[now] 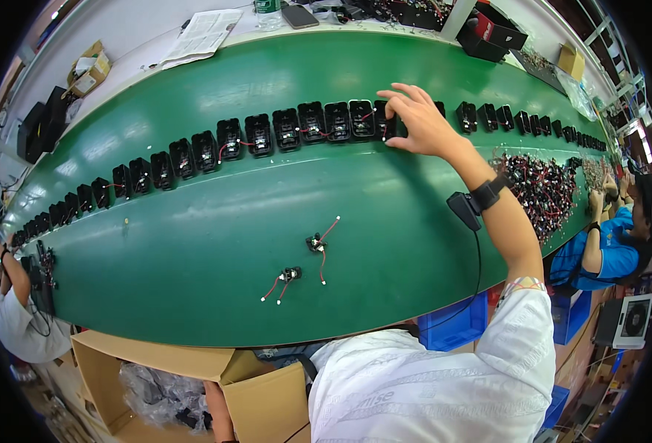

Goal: Assembling electronics components at a factory workstation and packing finished products into a cardboard box.

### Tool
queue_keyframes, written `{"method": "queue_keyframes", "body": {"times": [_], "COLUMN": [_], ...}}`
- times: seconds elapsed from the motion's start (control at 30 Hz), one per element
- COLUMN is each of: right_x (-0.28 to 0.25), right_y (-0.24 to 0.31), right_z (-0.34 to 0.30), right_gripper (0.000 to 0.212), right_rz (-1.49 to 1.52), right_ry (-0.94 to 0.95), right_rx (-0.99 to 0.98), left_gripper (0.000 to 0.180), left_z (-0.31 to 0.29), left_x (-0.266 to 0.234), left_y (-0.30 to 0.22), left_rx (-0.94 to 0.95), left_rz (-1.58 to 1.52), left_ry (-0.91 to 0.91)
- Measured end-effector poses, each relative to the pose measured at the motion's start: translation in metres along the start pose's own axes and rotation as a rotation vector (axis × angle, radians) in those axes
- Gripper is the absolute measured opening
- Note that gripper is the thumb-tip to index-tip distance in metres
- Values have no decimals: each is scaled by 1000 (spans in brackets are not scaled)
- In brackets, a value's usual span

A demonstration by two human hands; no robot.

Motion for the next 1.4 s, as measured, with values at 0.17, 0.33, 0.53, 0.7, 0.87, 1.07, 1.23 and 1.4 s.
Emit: {"method": "queue_keyframes", "body": {"times": [0.17,0.33,0.53,0.7,0.87,1.07,1.23,1.4], "right_x": [-23,-4,-3,0,-21,-14,-10,-12], "right_y": [-10,-37,-32,-29,-37,-67,-73,-69], "right_z": [-5,-21,-20,-13,-28,-42,-45,-42], "right_gripper": [46,46,56,61,52,46,46,46], "right_rz": [-34,-84,49,43,37,-74,-8,76], "right_ry": [42,125,151,116,52,139,130,173], "right_rx": [54,55,82,33,38,104,104,105], "left_gripper": [47,48,48,48,49,49,50,50], "left_z": [24,13,22,34,51,76,90,101], "left_x": [-43,11,14,8,10,9,4,-1], "left_y": [-69,-18,-33,-49,-73,-109,-135,-159], "left_rx": [-46,-15,-45,-68,-77,-72,-89,-112], "left_rz": [-124,-211,-332,-427,-525,-642,-732,-818], "left_ry": [41,99,148,182,232,306,357,403]}}
Point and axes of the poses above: each hand's wrist, its own z-axis towards the middle knuckle, its own x-axis out of the palm, y = z × x, the point moved 5 cm from there along z, towards the middle knuckle, and after that the axes turned 8 degrees about y, right-handed, at the moved point
